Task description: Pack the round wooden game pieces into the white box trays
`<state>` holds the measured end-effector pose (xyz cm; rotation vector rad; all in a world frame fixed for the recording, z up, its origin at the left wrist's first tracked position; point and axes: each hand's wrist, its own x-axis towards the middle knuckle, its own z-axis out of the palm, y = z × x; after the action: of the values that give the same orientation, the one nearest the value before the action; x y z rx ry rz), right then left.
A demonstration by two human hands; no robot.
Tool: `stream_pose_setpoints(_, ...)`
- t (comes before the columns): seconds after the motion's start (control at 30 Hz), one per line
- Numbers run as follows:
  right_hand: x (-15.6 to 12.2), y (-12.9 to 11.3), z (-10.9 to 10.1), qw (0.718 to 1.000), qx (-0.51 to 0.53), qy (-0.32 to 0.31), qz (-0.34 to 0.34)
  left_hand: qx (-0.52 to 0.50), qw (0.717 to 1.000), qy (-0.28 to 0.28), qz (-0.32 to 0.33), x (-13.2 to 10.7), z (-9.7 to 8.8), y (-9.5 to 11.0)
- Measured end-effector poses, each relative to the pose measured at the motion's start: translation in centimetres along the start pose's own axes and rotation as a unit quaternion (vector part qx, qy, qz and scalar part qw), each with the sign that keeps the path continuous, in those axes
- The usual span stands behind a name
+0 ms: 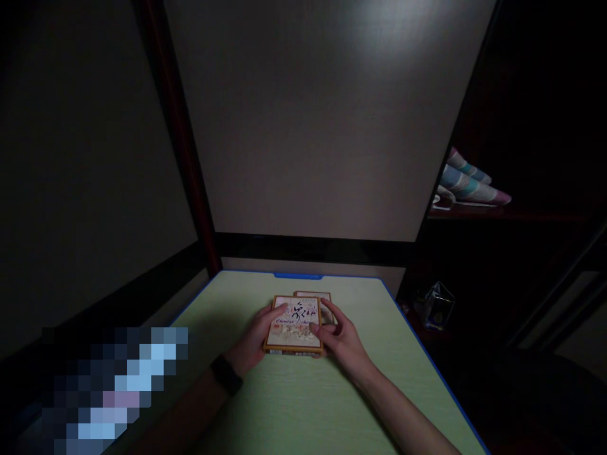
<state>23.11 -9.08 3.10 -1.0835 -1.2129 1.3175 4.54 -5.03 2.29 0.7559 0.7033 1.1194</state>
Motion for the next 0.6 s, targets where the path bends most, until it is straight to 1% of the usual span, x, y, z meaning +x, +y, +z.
stream_pose_setpoints(0.07, 0.0, -0.1, -0.3, 0.994, -0.098, 0.019, -0.045, -0.001, 1.0, 0.004, 0.004, 0.1, -0.3, 0.1)
stream_pose_setpoints(0.1, 0.0, -0.4, -0.4, 0.983, -0.162, 0.035, -0.082, 0.0, 1.0, 0.007, 0.001, 0.2, -0.4, 0.2)
stream_pose_setpoints(0.13, -0.1, -0.9, -0.4, 0.964, -0.232, 0.045, -0.126, 0.001, 1.0, 0.008, -0.003, 0.2, -0.5, 0.4)
stream_pose_setpoints(0.17, -0.2, -1.5, -0.4, 0.936, -0.303, 0.046, -0.171, 0.002, 1.0, 0.008, -0.008, 0.2, -0.5, 0.5)
stream_pose_setpoints(0.2, -0.2, -2.2, -0.2, 0.904, -0.37, 0.027, -0.213, 0.002, 1.0, 0.005, -0.012, 0.2, -0.6, 0.6)
stream_pose_setpoints(0.23, -0.2, -3.0, 0.1, 0.87, -0.429, -0.012, -0.243, 0.002, 1.0, 0.003, -0.013, 0.2, -0.6, 0.7)
stream_pose_setpoints(0.27, 0.0, -3.7, 0.6, 0.838, -0.48, -0.06, -0.254, 0.002, 1.0, 0.0, -0.013, 0.3, -0.7, 0.7)
stream_pose_setpoints(0.33, 0.4, -4.9, 1.8, 0.786, -0.553, -0.14, -0.238, 0.002, 1.0, 0.001, -0.001, 0.5, -0.8, 0.5)
stream_pose_setpoints(0.4, 1.2, -5.6, 3.2, 0.755, -0.593, -0.193, -0.202, 0.002, 1.0, 0.006, 0.015, 0.9, -1.2, 0.2)
stream_pose_setpoints(0.5, 2.5, -6.0, 4.9, 0.729, -0.619, -0.235, -0.174, -0.007, 1.0, 0.021, 0.017, 1.4, -1.8, 0.3)
stream_pose_setpoints(0.6, 4.0, -6.3, 6.1, 0.715, -0.631, -0.244, -0.176, -0.038, 0.999, 0.032, -0.001, 1.4, -2.4, 1.5)
